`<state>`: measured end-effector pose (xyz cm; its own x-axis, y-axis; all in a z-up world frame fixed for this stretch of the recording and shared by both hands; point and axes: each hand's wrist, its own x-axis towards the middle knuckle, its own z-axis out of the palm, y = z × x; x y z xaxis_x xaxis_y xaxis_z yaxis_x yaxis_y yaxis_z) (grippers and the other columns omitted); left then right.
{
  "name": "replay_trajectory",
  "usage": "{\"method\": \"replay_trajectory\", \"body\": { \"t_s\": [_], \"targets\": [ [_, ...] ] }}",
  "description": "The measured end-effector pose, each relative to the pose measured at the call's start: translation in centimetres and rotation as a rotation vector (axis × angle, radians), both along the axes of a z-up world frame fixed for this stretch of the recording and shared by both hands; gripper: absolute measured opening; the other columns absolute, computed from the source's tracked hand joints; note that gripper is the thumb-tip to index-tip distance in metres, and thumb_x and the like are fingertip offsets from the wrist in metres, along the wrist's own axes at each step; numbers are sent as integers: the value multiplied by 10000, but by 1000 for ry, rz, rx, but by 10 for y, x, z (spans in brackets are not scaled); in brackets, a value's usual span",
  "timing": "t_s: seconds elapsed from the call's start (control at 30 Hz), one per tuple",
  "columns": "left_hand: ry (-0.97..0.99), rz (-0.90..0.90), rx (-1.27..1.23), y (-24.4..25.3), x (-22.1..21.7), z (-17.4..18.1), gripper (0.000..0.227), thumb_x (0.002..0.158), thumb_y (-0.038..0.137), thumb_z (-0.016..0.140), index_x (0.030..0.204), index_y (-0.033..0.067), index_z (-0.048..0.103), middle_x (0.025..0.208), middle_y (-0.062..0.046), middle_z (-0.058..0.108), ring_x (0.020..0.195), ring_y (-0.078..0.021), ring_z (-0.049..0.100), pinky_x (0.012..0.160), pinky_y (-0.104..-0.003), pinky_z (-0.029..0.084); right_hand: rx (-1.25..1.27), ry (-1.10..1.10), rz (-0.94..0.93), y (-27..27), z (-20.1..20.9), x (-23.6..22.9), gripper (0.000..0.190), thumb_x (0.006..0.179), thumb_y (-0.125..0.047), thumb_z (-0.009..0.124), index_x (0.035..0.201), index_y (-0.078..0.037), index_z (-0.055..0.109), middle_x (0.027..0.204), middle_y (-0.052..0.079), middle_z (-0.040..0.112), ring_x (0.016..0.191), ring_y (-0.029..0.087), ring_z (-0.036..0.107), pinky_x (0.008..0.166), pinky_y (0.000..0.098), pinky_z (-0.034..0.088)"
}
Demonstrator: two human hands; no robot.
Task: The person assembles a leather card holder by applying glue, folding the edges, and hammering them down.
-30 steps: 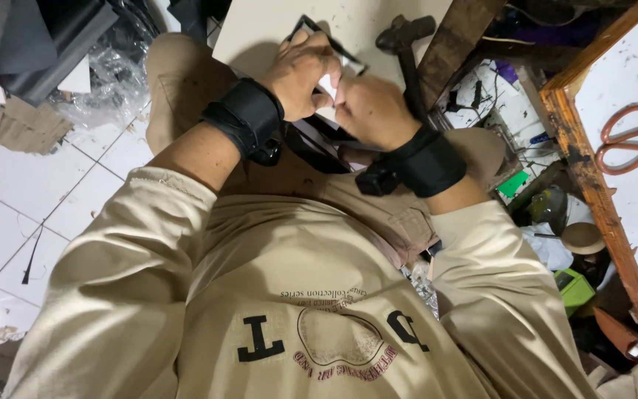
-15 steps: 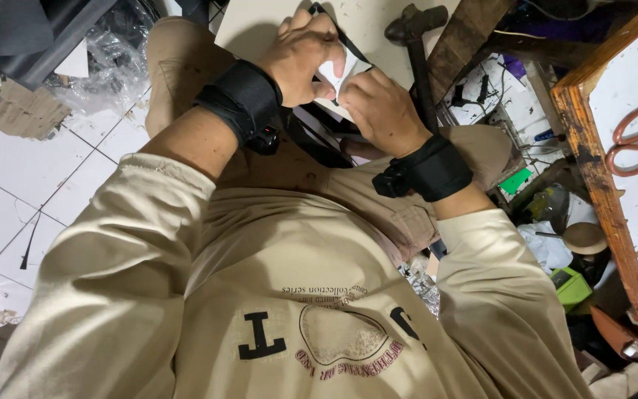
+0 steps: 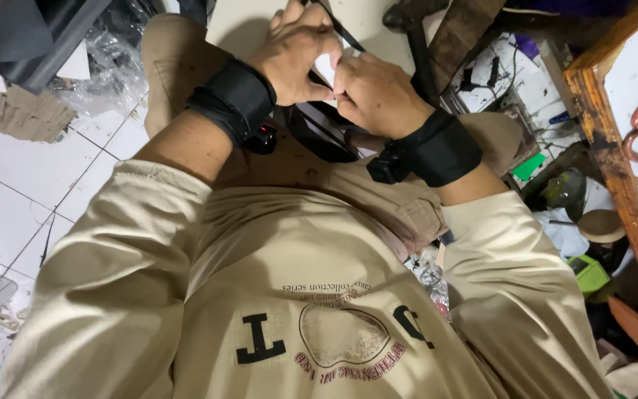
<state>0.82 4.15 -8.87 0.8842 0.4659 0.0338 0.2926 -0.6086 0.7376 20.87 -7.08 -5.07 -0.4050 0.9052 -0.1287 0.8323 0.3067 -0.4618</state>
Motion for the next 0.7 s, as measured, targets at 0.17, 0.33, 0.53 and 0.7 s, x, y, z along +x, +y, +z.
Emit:
{"method": "replay_trajectory", "body": {
  "t_s": [0.17,0.33,0.53,0.7],
  "targets": [
    [46,16,-1,0,5,-3,413,676,321,943,994,165,731,1230,-64,522,1260,-296,412,1043,-513,325,113,158,103,1,22,7,104,962,-130,683,1063,-110,670,1101,64,626,1027,304,597,867,418,525],
    [69,4,-16,1,6,-1,439,675,349,947,998,158,720,1246,-65,519,1275,-305,401,1047,-524,309,187,32,183,0,9,13,71,979,-99,691,1047,-119,687,1075,26,631,1035,265,606,867,379,529],
    [52,-6,-54,0,5,-1,414,687,349,942,989,173,719,1257,-52,525,1283,-282,419,1072,-532,293,201,58,187,5,14,8,55,978,-111,687,1032,-103,683,1050,46,616,1009,284,598,869,397,526],
    [17,0,0,-1,1,-5,488,720,347,945,1082,132,700,1271,-88,513,1290,-321,408,1044,-525,310,75,-35,170,12,9,5,27,962,-111,667,985,-101,655,1047,58,629,985,290,620,825,424,531]
  ]
}}
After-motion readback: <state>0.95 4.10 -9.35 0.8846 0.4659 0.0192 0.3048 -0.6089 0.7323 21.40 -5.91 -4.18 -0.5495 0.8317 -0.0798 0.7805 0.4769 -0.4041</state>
